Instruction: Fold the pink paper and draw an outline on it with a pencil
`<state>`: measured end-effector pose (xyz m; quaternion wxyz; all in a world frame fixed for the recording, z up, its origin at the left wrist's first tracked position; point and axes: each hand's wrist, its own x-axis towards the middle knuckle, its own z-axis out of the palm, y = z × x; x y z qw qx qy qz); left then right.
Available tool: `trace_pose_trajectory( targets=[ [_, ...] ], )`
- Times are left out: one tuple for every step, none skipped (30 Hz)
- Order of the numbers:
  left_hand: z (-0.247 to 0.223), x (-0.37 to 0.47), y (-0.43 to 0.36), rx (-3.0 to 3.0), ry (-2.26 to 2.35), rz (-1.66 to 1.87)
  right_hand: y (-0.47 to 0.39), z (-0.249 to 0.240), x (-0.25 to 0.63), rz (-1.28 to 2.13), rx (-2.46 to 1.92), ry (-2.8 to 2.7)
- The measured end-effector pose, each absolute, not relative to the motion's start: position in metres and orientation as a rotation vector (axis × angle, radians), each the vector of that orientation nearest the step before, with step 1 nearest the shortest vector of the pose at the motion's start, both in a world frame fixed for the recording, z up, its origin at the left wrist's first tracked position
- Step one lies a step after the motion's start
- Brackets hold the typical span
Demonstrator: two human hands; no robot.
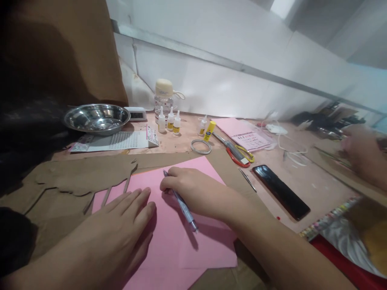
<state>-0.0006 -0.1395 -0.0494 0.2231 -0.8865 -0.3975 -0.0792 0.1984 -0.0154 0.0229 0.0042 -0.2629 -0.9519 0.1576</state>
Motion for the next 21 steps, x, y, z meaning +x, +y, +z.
trace_pose_trajectory(
  targets=[
    [-0.048,0.0,-0.139,-2.44,-1.085,-0.221,-0.016,0.02,0.199,0.477,-0.826,-2.975],
    [-0.046,0.001,-0.138,-2.428,-1.068,-0.231,-0.017,0.016,0.199,0.463,-0.816,-2.959],
    [-0.045,0.002,-0.138,-2.427,-1.06,-0.229,-0.017,0.011,0.198,0.455,-0.795,-2.935],
    [-0.044,0.003,-0.138,-2.431,-1.051,-0.229,-0.016,0.006,0.196,0.459,-0.77,-2.903],
    [-0.043,0.004,-0.138,-2.435,-1.05,-0.224,-0.015,0.001,0.194,0.47,-0.747,-2.866],
    [-0.043,0.004,-0.138,-2.444,-1.051,-0.219,-0.015,-0.003,0.192,0.487,-0.728,-2.83],
    [-0.044,0.005,-0.138,-2.455,-1.058,-0.211,-0.014,-0.006,0.19,0.502,-0.72,-2.802],
    [-0.046,0.005,-0.138,-2.469,-1.071,-0.197,-0.013,-0.006,0.189,0.515,-0.719,-2.791],
    [-0.047,0.005,-0.138,-2.482,-1.091,-0.18,-0.013,-0.004,0.188,0.52,-0.724,-2.799],
    [-0.049,0.005,-0.138,-2.497,-1.114,-0.164,-0.013,-0.001,0.189,0.523,-0.739,-2.826],
    [-0.05,0.004,-0.138,-2.512,-1.136,-0.152,-0.013,0.003,0.19,0.526,-0.759,-2.86],
    [-0.051,0.004,-0.138,-2.523,-1.155,-0.149,-0.014,0.007,0.191,0.529,-0.786,-2.894],
    [-0.051,0.003,-0.138,-2.533,-1.176,-0.147,-0.014,0.011,0.193,0.529,-0.813,-2.921],
    [-0.052,0.003,-0.139,-2.539,-1.192,-0.147,-0.015,0.014,0.194,0.526,-0.837,-2.939],
    [-0.051,0.003,-0.139,-2.545,-1.212,-0.154,-0.016,0.015,0.195,0.514,-0.854,-2.944],
    [-0.051,0.004,-0.139,-2.556,-1.24,-0.168,-0.016,0.015,0.196,0.494,-0.851,-2.942],
    [-0.051,0.005,-0.139,-2.567,-1.269,-0.202,-0.016,0.013,0.196,0.456,-0.836,-2.938],
    [-0.051,0.006,-0.139,-2.58,-1.3,-0.241,-0.016,0.01,0.195,0.41,-0.818,-2.94],
    [-0.051,0.008,-0.138,-2.589,-1.325,-0.287,-0.015,0.007,0.193,0.363,-0.803,-2.943],
    [-0.051,0.01,-0.138,-2.593,-1.348,-0.325,-0.015,0.004,0.192,0.329,-0.795,-2.945],
    [-0.051,0.012,-0.137,-2.593,-1.36,-0.349,-0.014,0.003,0.191,0.323,-0.792,-2.943]
  ],
)
